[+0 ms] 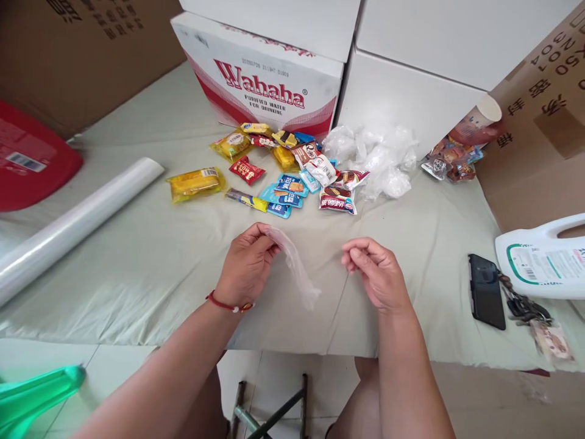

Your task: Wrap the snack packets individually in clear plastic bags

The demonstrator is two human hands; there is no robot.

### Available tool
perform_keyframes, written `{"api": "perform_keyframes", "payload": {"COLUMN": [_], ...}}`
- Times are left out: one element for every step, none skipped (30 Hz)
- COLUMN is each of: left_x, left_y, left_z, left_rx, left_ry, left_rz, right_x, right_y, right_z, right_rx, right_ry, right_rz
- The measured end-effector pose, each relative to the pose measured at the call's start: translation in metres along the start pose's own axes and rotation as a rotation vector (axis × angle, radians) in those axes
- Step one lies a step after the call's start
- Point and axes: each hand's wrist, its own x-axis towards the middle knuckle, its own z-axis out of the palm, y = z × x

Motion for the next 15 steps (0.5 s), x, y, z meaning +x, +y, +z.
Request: {"api": "perform_keyframes", "payload": {"left_x": [0.0, -0.001, -0.001, -0.001, -0.002, -0.003, -0.004, -0.006, -0.007, -0.009, -0.01, -0.011, -0.012, -0.012, -0.011], "left_y": [-0.001, -0.003, -0.004, -0.005, -0.005, -0.005, -0.005, -0.004, -0.004, -0.003, -0.003, -0.003, -0.003, -0.004, -0.005], "left_z": [0.0, 0.0, 0.0, 0.0, 0.0, 0.0, 0.001, 0.002, 0.003, 0.005, 0.006, 0.007, 0.008, 0.008, 0.008], "left_rx": [0.03, 0.062, 0.097, 0.138, 0.186, 0.239, 0.295, 0.35, 0.397, 0.431, 0.456, 0.472, 0.48, 0.481, 0.475], "left_ry": [-0.004, -0.009, -0.013, -0.014, -0.014, -0.014, -0.013, -0.016, -0.024, -0.039, -0.057, -0.078, -0.098, -0.116, -0.132], "left_rz": [0.014, 0.031, 0.054, 0.078, 0.101, 0.122, 0.137, 0.149, 0.157, 0.165, 0.175, 0.186, 0.195, 0.199, 0.199], "right_x": [0.002, 0.003, 0.004, 0.004, 0.004, 0.003, 0.002, 0.001, 0.001, 0.0, 0.0, 0.001, 0.001, 0.002, 0.003], "right_y": [0.001, 0.003, 0.004, 0.006, 0.007, 0.009, 0.01, 0.011, 0.011, 0.012, 0.012, 0.012, 0.012, 0.012, 0.011], "right_z": [0.003, 0.007, 0.013, 0.019, 0.025, 0.03, 0.035, 0.039, 0.042, 0.045, 0.046, 0.047, 0.048, 0.048, 0.048], "right_rx": [0.016, 0.021, 0.018, 0.019, 0.024, 0.031, 0.036, 0.041, 0.044, 0.046, 0.048, 0.053, 0.065, 0.086, 0.118], "right_ry": [0.063, 0.088, 0.083, 0.061, 0.03, -0.001, -0.027, -0.047, -0.065, -0.083, -0.101, -0.118, -0.133, -0.14, -0.137], "right_rz": [0.013, 0.029, 0.047, 0.064, 0.081, 0.096, 0.106, 0.114, 0.123, 0.136, 0.154, 0.174, 0.198, 0.223, 0.245]}}
